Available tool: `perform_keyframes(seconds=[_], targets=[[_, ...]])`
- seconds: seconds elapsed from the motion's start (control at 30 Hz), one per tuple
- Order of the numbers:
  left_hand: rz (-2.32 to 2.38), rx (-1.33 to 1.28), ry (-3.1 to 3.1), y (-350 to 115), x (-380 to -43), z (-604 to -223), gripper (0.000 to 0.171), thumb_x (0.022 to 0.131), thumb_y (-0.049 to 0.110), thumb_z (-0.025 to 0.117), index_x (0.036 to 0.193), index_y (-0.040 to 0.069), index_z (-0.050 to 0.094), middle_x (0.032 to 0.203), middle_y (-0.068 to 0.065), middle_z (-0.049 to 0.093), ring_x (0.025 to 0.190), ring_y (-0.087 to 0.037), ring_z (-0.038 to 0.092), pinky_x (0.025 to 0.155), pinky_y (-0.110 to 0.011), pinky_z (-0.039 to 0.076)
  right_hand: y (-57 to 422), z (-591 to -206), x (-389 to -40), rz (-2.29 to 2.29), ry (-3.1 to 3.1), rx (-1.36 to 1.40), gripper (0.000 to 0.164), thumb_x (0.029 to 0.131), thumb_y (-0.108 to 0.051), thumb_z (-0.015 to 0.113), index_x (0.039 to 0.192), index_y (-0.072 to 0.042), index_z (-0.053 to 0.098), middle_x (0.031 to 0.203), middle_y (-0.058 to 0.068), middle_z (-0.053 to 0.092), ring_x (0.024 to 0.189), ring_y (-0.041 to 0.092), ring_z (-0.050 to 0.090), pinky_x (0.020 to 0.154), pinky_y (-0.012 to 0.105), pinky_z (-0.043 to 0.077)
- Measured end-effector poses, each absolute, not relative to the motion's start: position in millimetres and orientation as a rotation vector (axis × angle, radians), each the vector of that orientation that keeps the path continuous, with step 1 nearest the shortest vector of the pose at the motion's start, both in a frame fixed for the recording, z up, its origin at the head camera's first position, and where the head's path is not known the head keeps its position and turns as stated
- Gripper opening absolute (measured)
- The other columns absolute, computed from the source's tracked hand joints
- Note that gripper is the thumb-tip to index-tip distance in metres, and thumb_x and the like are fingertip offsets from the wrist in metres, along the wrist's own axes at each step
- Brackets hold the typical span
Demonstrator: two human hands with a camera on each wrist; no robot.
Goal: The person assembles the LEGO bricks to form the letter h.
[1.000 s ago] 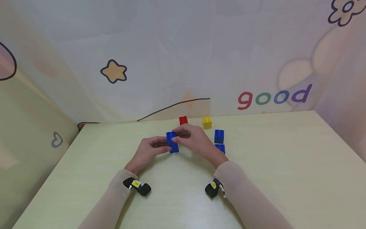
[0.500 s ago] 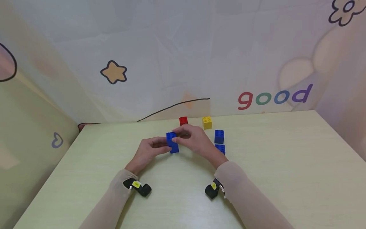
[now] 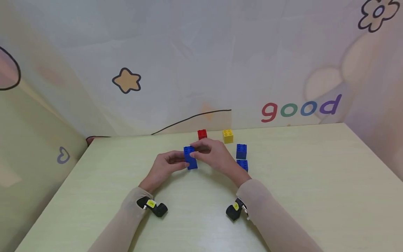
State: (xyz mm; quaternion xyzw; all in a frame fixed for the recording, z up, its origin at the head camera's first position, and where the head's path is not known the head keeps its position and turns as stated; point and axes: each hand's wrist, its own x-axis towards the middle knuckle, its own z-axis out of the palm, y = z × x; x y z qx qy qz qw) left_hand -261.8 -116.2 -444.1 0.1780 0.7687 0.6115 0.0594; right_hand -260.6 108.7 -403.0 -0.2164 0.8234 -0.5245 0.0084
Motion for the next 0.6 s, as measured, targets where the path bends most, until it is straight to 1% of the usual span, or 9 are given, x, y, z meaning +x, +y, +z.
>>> perform_keyframes(seconds=[0.17, 0.37, 0.53, 0.6], targets=[[1.85, 0.529, 2.324, -115.3, -261.8, -443.9, 0.036, 0.078, 0.031, 0.076, 0.11, 0.019, 0.068, 0.106, 0.002, 0.067, 0.097, -0.016, 0.064, 0.087, -0.031, 0.05, 109.5, -403.2, -258.9, -1.652, 2.563, -0.651, 0.034, 0.082, -0.034, 0.07, 0.114, -0.025, 0.064, 0.107, -0.009, 0.065, 0.097, 0.008, 0.062, 0.084, 0.028, 0.051], [1.865, 0.546, 2.312, -114.6, -261.2, -443.5, 0.035, 0.079, 0.027, 0.075, 0.111, 0.016, 0.067, 0.106, 0.0, 0.067, 0.097, -0.017, 0.064, 0.086, -0.031, 0.05, 110.2, -402.1, -258.3, -1.62, 2.578, -0.632, 0.035, 0.082, -0.036, 0.069, 0.115, -0.026, 0.064, 0.107, -0.011, 0.065, 0.097, 0.007, 0.062, 0.085, 0.028, 0.05], [1.846, 0.55, 2.332, -114.4, -260.9, -443.1, 0.035, 0.079, 0.029, 0.075, 0.111, 0.017, 0.067, 0.106, 0.0, 0.067, 0.096, -0.017, 0.064, 0.085, -0.03, 0.051, 110.2, -400.4, -257.8, -1.589, 2.595, -0.621, 0.035, 0.082, -0.037, 0.069, 0.116, -0.027, 0.064, 0.107, -0.011, 0.065, 0.098, 0.007, 0.061, 0.085, 0.028, 0.05], [1.843, 0.549, 2.337, -114.3, -260.7, -442.8, 0.035, 0.079, 0.029, 0.075, 0.111, 0.017, 0.067, 0.106, 0.001, 0.067, 0.096, -0.016, 0.064, 0.085, -0.03, 0.051, 110.7, -399.7, -257.4, -1.581, 2.6, -0.63, 0.038, 0.082, -0.038, 0.069, 0.117, -0.026, 0.063, 0.108, -0.011, 0.065, 0.099, 0.007, 0.061, 0.085, 0.029, 0.05]])
